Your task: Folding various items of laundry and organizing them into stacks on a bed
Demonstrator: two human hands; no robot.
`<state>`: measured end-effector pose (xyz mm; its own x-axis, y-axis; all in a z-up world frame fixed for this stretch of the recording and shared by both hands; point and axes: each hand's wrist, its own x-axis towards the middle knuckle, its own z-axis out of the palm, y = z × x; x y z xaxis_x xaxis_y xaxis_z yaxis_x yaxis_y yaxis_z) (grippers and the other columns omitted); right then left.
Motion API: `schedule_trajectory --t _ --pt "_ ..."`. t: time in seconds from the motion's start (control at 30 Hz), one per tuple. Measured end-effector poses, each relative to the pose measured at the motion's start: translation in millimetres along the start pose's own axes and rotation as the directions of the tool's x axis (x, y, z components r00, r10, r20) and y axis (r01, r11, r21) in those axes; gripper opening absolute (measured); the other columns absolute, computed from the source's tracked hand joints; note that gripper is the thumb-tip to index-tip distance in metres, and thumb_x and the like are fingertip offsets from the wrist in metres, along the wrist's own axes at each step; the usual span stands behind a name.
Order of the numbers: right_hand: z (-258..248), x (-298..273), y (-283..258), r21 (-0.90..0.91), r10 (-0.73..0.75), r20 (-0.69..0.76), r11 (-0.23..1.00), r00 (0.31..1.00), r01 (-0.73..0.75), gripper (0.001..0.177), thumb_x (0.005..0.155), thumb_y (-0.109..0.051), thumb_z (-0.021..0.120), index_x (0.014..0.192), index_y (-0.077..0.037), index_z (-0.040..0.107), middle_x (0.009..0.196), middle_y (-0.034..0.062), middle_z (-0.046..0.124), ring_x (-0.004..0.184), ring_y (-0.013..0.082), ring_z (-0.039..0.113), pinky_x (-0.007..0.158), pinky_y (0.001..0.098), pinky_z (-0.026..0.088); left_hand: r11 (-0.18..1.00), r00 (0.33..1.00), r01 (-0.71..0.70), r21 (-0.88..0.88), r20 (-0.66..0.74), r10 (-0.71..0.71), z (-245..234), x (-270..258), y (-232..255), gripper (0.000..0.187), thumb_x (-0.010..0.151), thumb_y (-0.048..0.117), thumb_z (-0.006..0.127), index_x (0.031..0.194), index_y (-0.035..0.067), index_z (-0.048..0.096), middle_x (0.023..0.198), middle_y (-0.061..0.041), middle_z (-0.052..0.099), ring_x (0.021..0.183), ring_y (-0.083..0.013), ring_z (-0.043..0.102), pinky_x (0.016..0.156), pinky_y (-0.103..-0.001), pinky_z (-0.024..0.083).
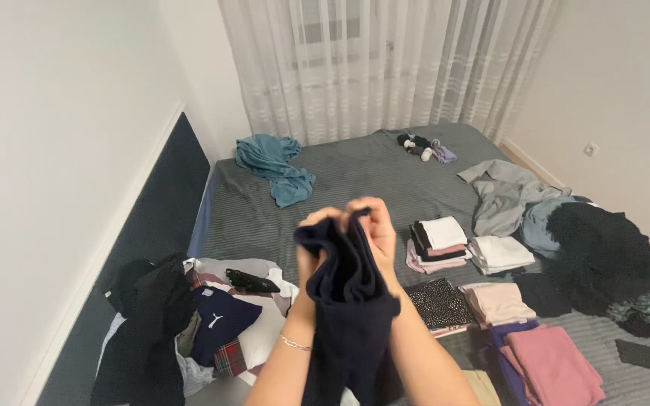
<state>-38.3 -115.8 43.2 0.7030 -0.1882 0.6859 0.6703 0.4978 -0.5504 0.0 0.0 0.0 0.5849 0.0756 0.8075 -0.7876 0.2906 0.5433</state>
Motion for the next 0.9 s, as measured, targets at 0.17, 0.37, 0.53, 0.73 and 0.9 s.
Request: schedule_trajectory --t 0.17,0.37,0.53,0.73,0.9 --pt "4.1 14.0 -25.2 -0.414 -0.173 0.205 0.877 0.963 0.246 0.017 0.105 -0.021 0.059 0.112 -0.008 0.066 0.124 0.0107 0.055 0.117 0.0225 0.048 0.104 0.0352 0.034 0.954 0.955 0.293 0.059 0.031 -0.295 -9.0 -45.6 -50.6 0.054 0.098 0.020 0.061 0.139 0.011 0.028 0.134 -0.016 0.055 0.115 -0.0229 0.051 0.106 -0.036 0.042" --pt "-59.0 10.5 -5.2 -0.386 0.060 0.181 0.922 0.982 0.015 0.024 0.093 -0.017 0.076 0.109 0.000 0.069 0.109 0.0162 0.065 0.106 0.0261 0.061 0.097 0.0377 0.051 0.914 0.957 0.280 0.293 -0.005 -0.291 -18.5 -31.9 -10.4 0.054 0.085 0.033 0.082 0.121 0.011 0.048 0.100 -0.006 0.057 0.089 -0.0182 0.048 0.082 -0.031 0.041" --pt "-156.2 -62.7 55.4 0.117 0.390 0.207 0.901 0.897 -0.419 0.101 0.068 -0.043 0.067 0.156 0.000 0.039 0.150 0.0259 0.051 0.134 0.0350 0.052 0.110 0.0583 0.039 0.873 0.989 0.147 0.465 -0.078 -0.125 11.9 5.2 53.4 0.042 0.089 0.031 0.079 0.104 0.011 0.045 0.088 -0.006 0.058 0.078 -0.0188 0.050 0.076 -0.032 0.045" --pt "-89.0 -19.9 6.0 -0.465 0.220 0.122 0.874 0.968 -0.140 0.093 0.044 -0.006 0.105 0.125 0.000 0.059 0.118 0.0199 0.066 0.110 0.0321 0.064 0.098 0.0530 0.049 0.817 0.961 0.271 0.509 -0.094 -0.260 -7.7 25.5 53.0 0.080 0.065 0.036 0.096 0.126 0.015 0.048 0.117 -0.011 0.051 0.114 -0.0282 0.044 0.101 -0.040 0.035" --pt "-72.2 -2.1 -7.2 -0.607 0.265 0.034 0.771 0.964 -0.191 0.066 0.045 -0.008 0.106 0.101 -0.002 0.073 0.093 0.0159 0.078 0.093 0.0299 0.075 0.082 0.0454 0.059 0.707 0.750 0.627 0.329 -0.010 -0.661 -15.9 49.5 84.3 0.038 0.075 0.031 0.094 0.096 0.005 0.074 0.087 -0.005 0.070 0.081 -0.0170 0.057 0.073 -0.034 0.053"
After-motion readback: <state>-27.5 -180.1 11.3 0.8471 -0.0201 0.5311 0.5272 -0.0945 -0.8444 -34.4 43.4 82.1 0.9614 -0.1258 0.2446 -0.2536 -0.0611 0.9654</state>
